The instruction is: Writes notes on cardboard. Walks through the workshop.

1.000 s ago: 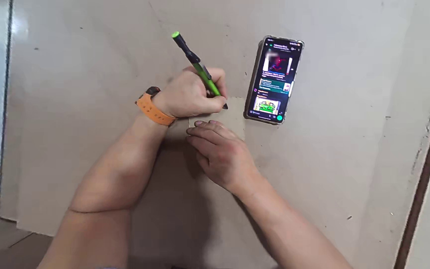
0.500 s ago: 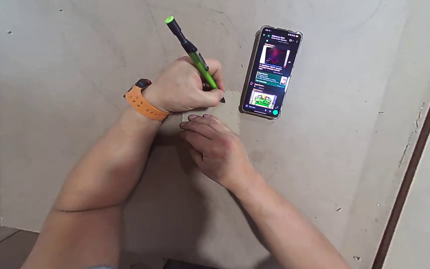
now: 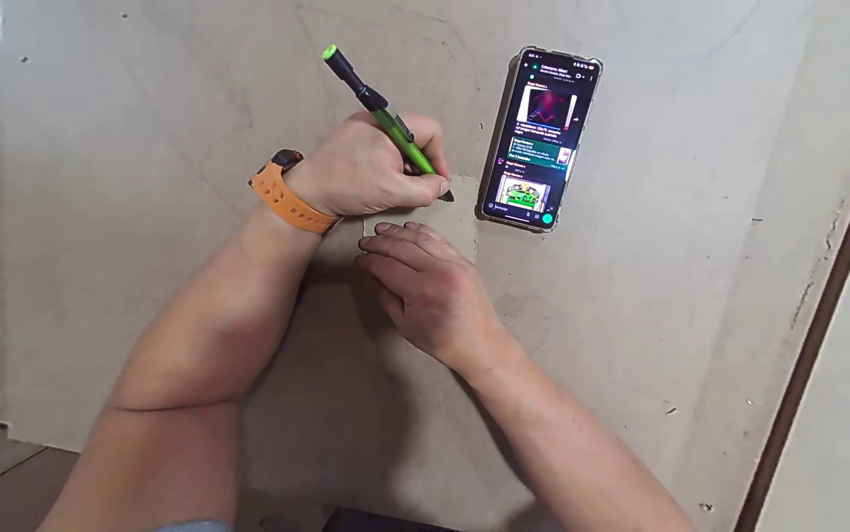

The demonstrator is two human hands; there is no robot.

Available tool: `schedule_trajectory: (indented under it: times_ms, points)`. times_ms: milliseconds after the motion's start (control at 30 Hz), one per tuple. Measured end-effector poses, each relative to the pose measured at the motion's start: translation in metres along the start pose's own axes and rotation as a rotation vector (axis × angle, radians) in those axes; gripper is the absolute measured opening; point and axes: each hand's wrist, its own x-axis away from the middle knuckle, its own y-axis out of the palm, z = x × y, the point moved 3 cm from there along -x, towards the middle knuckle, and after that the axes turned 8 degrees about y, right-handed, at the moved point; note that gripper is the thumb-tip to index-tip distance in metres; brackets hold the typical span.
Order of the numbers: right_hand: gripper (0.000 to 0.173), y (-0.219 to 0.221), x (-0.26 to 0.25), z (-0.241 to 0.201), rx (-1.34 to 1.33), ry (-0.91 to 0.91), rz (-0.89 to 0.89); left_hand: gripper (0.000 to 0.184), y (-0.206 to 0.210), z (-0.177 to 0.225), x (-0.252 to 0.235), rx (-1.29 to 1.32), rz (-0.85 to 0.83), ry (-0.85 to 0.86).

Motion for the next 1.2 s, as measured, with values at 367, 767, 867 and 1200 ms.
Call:
schedule_trajectory:
  times_ms: [367, 767, 867, 1200]
  points:
    - [0.02, -0.002, 0.0, 0.0, 0.018, -0.005, -0.048, 0.008, -0.002, -0.001, 0.0, 0.065, -0.022, 0.003]
    - [0.025, -0.002, 0.005, 0.003, 0.113, -0.031, -0.104, 0.009, -0.043, -0.014, 0.045, 0.186, -0.074, 0.053]
    - [0.025, -0.003, 0.009, 0.004, 0.136, -0.03, -0.113, 0.005, -0.032, -0.01, 0.042, 0.0, -0.071, 0.083]
    - [0.024, -0.004, 0.009, 0.003, 0.171, -0.041, -0.113, 0.003, -0.028, -0.008, 0.031, -0.021, -0.061, 0.107]
